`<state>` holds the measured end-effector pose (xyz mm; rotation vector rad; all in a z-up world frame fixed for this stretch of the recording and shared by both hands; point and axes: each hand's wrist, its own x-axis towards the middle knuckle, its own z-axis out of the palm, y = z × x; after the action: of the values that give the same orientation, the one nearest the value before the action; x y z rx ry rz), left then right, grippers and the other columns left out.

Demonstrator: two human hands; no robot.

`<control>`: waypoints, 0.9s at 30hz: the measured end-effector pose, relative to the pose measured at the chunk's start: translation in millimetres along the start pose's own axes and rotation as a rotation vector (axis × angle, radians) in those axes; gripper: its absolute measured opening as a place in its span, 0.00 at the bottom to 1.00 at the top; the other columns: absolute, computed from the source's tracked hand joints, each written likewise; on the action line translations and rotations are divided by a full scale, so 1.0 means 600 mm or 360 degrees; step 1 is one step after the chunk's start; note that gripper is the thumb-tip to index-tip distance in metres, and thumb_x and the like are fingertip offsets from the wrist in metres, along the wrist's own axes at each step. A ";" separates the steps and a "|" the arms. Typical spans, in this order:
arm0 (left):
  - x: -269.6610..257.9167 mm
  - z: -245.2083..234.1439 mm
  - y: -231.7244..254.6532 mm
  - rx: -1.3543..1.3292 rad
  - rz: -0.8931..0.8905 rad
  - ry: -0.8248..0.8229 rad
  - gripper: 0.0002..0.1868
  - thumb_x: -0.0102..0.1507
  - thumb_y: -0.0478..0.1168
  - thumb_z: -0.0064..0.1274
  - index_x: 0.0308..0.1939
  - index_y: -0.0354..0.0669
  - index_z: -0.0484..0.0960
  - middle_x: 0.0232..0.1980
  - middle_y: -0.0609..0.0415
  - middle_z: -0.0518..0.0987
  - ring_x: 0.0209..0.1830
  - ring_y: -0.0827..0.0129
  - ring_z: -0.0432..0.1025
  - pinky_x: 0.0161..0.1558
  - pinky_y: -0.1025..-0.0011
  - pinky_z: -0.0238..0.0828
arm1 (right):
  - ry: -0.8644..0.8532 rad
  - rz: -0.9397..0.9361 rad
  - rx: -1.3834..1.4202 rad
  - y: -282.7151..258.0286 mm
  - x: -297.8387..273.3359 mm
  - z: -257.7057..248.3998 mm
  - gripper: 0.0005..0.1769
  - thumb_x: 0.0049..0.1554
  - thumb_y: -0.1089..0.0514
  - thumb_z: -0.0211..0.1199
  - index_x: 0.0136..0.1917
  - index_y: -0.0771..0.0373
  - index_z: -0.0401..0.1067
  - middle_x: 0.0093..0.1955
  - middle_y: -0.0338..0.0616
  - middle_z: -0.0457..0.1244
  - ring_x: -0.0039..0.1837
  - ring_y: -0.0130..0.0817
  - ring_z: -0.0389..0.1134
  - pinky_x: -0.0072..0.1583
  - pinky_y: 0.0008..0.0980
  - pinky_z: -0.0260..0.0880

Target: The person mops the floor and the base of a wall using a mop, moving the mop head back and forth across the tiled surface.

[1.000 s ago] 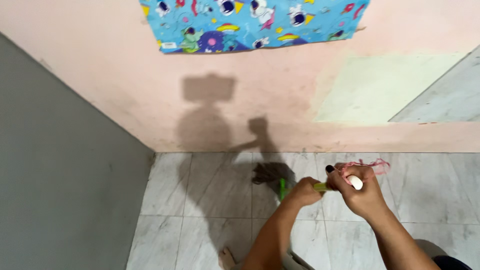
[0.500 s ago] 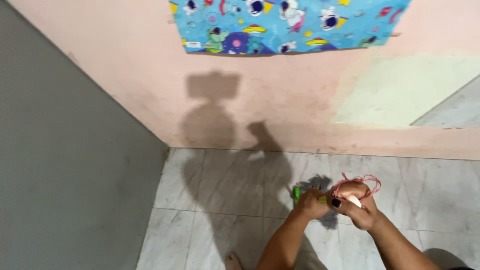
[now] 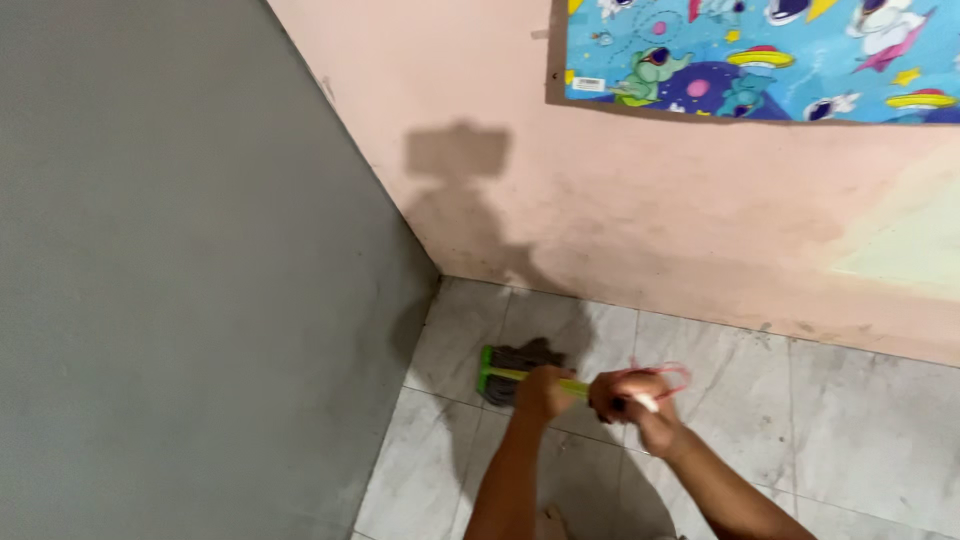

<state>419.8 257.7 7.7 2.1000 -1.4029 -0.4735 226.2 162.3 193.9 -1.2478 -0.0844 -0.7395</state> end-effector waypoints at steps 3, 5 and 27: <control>0.008 -0.048 -0.089 0.0170 0.0002 0.0001 0.11 0.60 0.47 0.60 0.34 0.43 0.84 0.38 0.44 0.81 0.44 0.46 0.74 0.46 0.48 0.67 | -0.0081 -0.0252 0.0050 0.126 0.012 0.030 0.20 0.67 0.55 0.42 0.35 0.65 0.61 0.32 0.47 0.59 0.37 0.38 0.60 0.44 0.38 0.65; 0.002 -0.072 -0.121 0.0354 -0.0232 -0.0179 0.21 0.66 0.52 0.58 0.31 0.37 0.78 0.38 0.39 0.77 0.44 0.43 0.72 0.47 0.49 0.70 | -0.0078 -0.0325 0.0269 0.192 0.011 0.056 0.31 0.72 0.51 0.29 0.35 0.65 0.63 0.30 0.44 0.56 0.34 0.34 0.56 0.42 0.35 0.63; 0.022 0.223 0.219 0.0235 -0.0095 -0.0601 0.10 0.58 0.38 0.56 0.40 0.37 0.85 0.49 0.40 0.81 0.54 0.46 0.74 0.58 0.57 0.71 | 0.0665 -0.0049 -0.0330 -0.164 -0.203 -0.133 0.23 0.66 0.63 0.42 0.28 0.62 0.52 0.24 0.42 0.50 0.30 0.36 0.53 0.39 0.39 0.60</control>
<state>253.4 173.0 -14.0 2.2583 -1.6273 -0.8502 52.3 136.7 193.4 -1.2642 0.3227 -1.0418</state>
